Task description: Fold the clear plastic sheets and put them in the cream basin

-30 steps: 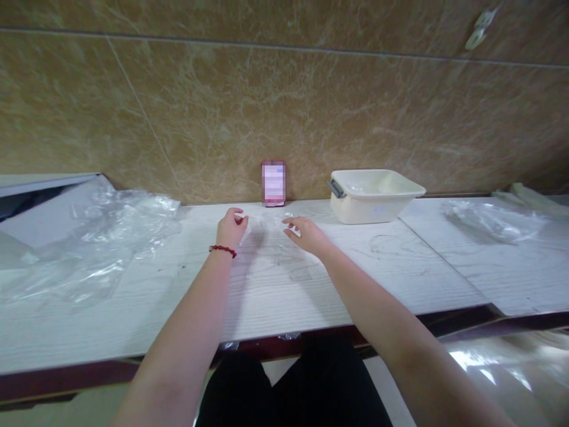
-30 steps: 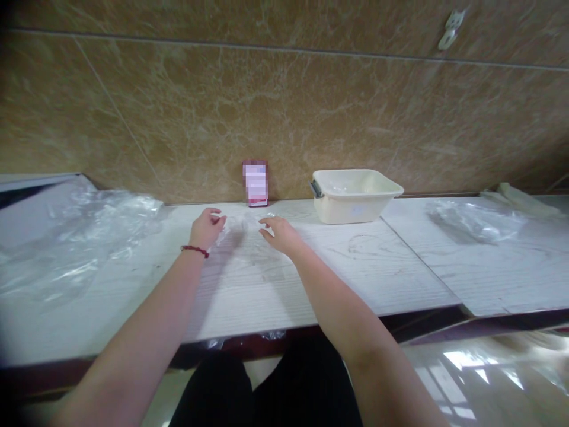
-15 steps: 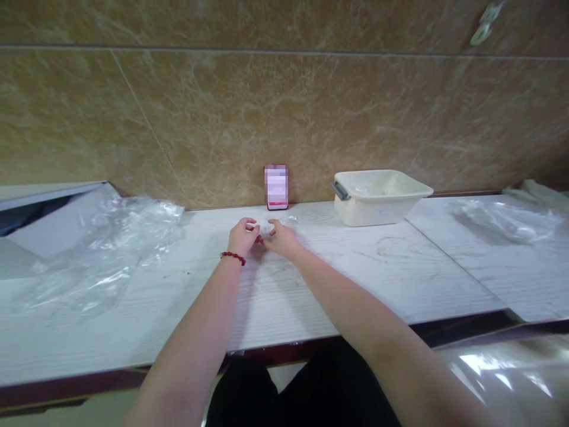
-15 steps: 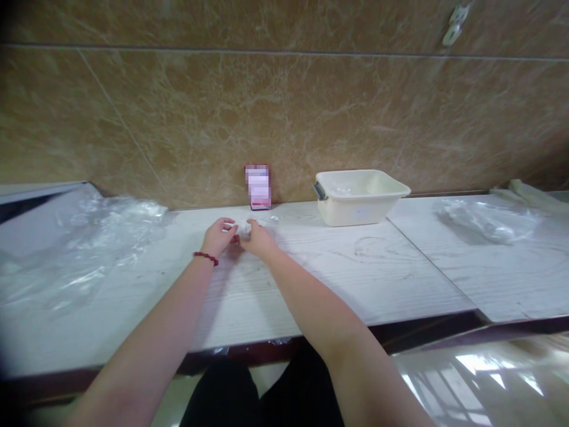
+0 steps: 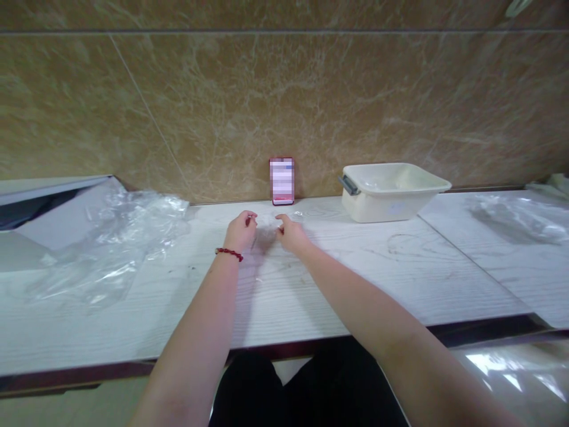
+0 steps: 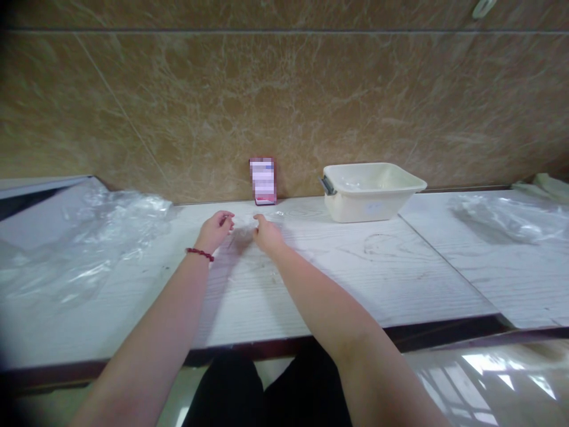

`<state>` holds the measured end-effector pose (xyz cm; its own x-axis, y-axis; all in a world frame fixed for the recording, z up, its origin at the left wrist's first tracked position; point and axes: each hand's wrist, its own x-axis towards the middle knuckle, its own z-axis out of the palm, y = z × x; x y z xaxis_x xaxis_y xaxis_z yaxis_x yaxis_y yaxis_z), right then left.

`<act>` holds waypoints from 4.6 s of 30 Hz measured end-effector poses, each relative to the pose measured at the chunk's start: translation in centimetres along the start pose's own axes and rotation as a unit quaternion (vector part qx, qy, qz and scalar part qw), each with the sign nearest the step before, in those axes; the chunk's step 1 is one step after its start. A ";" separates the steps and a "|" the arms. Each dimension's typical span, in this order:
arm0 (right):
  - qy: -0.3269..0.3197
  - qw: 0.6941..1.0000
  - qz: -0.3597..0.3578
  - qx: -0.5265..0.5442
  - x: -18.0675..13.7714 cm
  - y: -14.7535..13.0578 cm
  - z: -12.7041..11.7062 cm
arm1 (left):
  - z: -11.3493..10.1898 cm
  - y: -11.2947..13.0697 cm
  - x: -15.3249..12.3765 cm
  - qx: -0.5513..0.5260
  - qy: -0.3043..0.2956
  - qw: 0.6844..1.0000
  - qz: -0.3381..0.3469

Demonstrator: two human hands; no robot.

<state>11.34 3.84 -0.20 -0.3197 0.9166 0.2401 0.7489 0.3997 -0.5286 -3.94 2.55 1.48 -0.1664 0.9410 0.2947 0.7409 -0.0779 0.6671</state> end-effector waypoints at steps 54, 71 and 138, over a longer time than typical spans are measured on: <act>-0.132 0.973 -0.017 -0.188 -2.0 -1.1 -1.3 | -2.7 -1.9 -0.5 0.286 -0.323 0.902 0.030; -0.140 0.967 0.051 -0.206 -1.6 -0.2 -1.3 | -3.0 -1.9 -0.7 0.278 -0.329 0.903 0.019; 0.076 0.930 0.067 -0.354 8.3 2.7 -5.6 | -0.4 -2.6 1.4 0.248 -0.006 0.965 -0.089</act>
<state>13.93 12.44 4.93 -0.1512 0.9239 0.3515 0.9876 0.1261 0.0934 -6.34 3.98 0.40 -0.3147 0.9287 0.1961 0.9220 0.2500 0.2958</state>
